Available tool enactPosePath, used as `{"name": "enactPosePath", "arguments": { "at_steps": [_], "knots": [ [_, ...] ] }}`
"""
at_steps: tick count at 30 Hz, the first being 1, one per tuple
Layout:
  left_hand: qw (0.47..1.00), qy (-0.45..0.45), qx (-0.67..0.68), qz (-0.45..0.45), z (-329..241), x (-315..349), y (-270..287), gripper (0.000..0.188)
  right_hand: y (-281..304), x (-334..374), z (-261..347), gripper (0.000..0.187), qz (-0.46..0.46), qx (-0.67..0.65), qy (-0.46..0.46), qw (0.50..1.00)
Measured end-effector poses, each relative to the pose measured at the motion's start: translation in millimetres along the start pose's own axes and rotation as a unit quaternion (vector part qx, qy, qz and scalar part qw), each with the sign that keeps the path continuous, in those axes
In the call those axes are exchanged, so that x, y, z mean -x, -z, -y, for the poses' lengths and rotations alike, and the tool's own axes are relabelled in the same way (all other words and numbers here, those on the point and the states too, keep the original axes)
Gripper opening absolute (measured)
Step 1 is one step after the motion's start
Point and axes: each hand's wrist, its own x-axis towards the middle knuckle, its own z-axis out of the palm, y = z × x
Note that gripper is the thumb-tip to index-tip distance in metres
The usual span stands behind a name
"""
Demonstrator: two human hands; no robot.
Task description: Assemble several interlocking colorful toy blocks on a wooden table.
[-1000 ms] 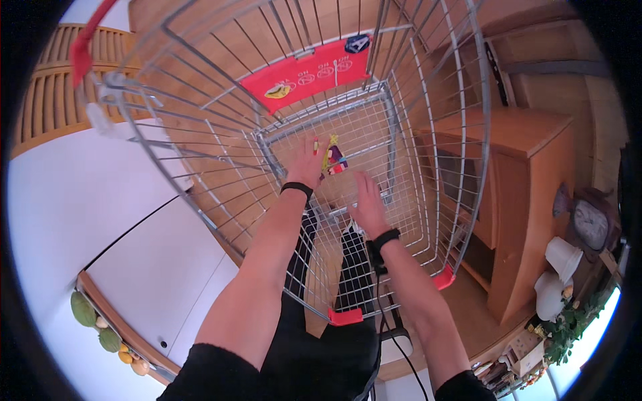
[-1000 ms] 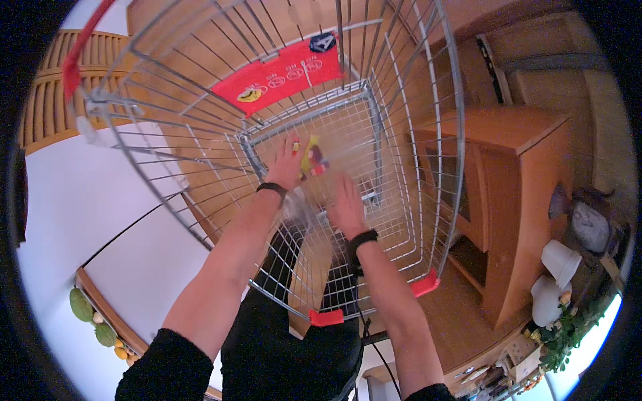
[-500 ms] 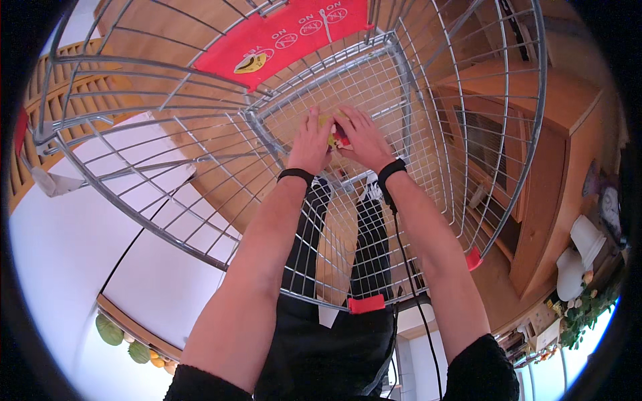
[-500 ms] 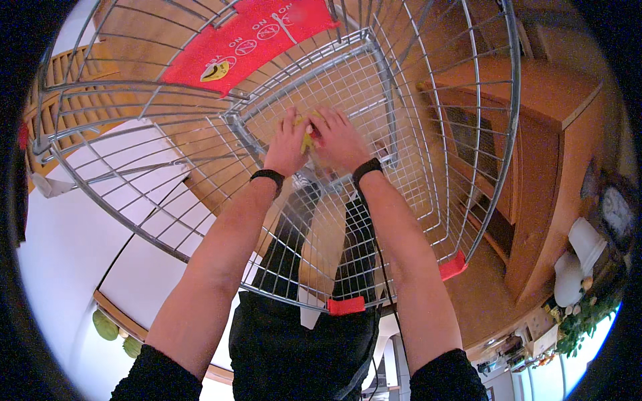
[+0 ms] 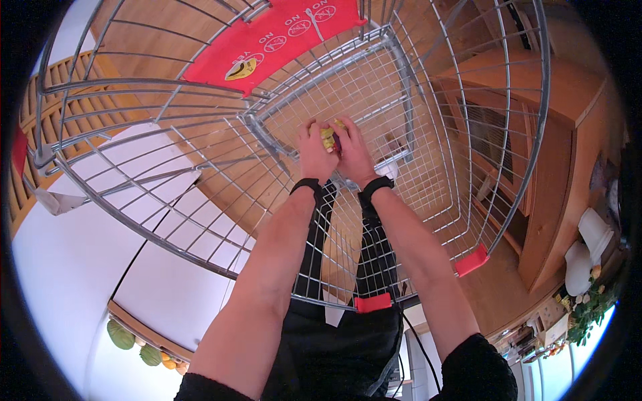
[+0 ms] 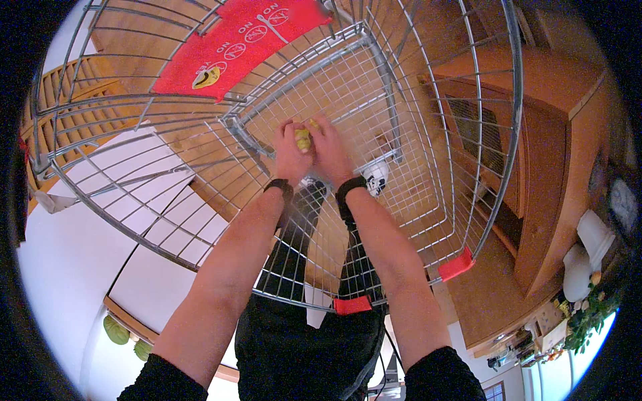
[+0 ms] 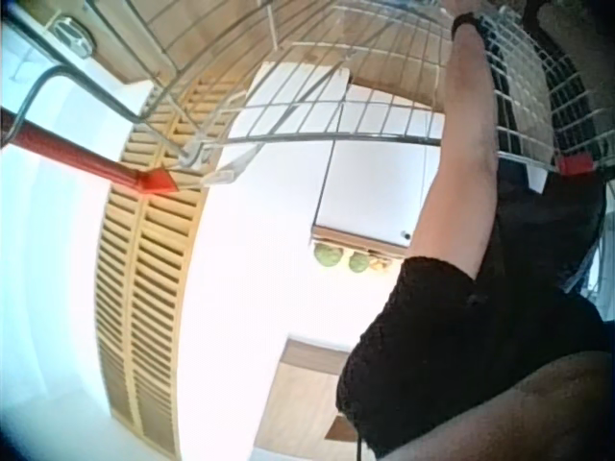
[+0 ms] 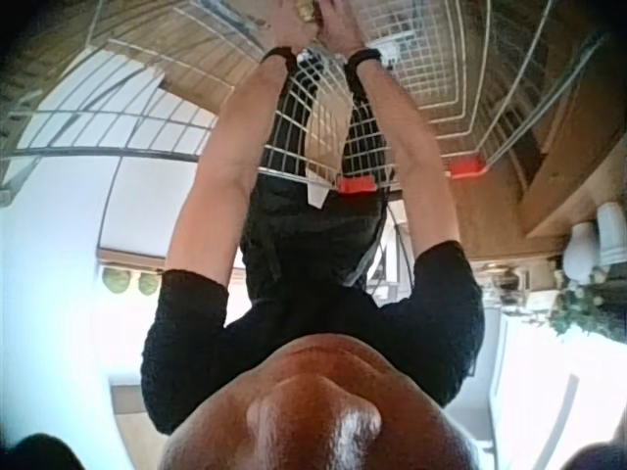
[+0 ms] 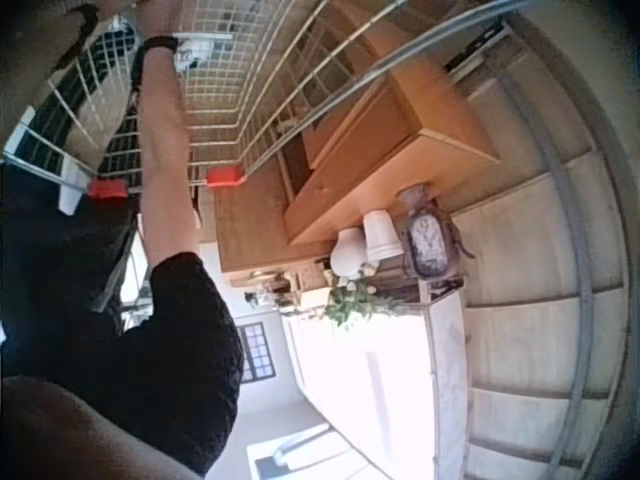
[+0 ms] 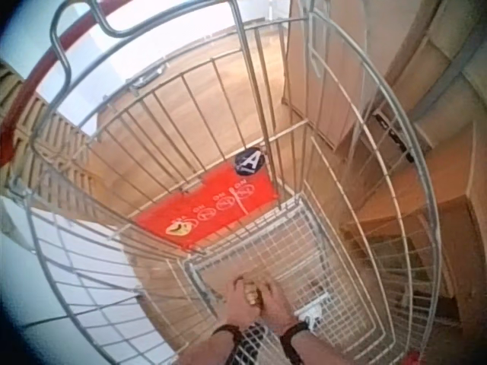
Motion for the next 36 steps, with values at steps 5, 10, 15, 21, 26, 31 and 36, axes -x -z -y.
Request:
{"name": "enactPosePath", "arguments": {
  "at_steps": [5,10,15,21,26,31,36],
  "knots": [
    [0.997,0.039,0.041,-0.045,9.3,10.7,-4.2,0.056,-2.2,5.1,10.6,0.062,-0.024,0.016,0.004,1.0],
    [1.0,0.014,0.025,0.011,8.7,15.3,4.0,0.06,9.8,-2.8,-3.9,0.054,0.025,-0.014,0.008,1.0],
    [0.999,0.044,0.023,0.021,6.8,12.7,11.5,0.057,14.0,-8.2,-7.3,0.049,0.051,-0.034,0.01,0.998],
    [0.997,0.062,0.011,0.045,-1.8,13.4,22.3,0.048,7.3,6.5,8.8,0.042,-0.006,-0.162,-0.086,0.983],
    [0.997,0.034,-0.019,0.064,-7.9,14.5,25.3,0.042,11.8,12.7,13.3,0.041,-0.048,-0.162,-0.095,0.981],
    [0.982,0.082,-0.046,0.163,-45.3,28.9,35.8,0.041,37.7,35.2,25.9,0.041,-0.027,-0.172,-0.163,0.971],
    [0.956,0.104,-0.081,0.262,-77.1,47.5,34.8,0.037,90.5,66.3,45.1,0.038,0.049,-0.134,-0.191,0.971]
  ]
}}
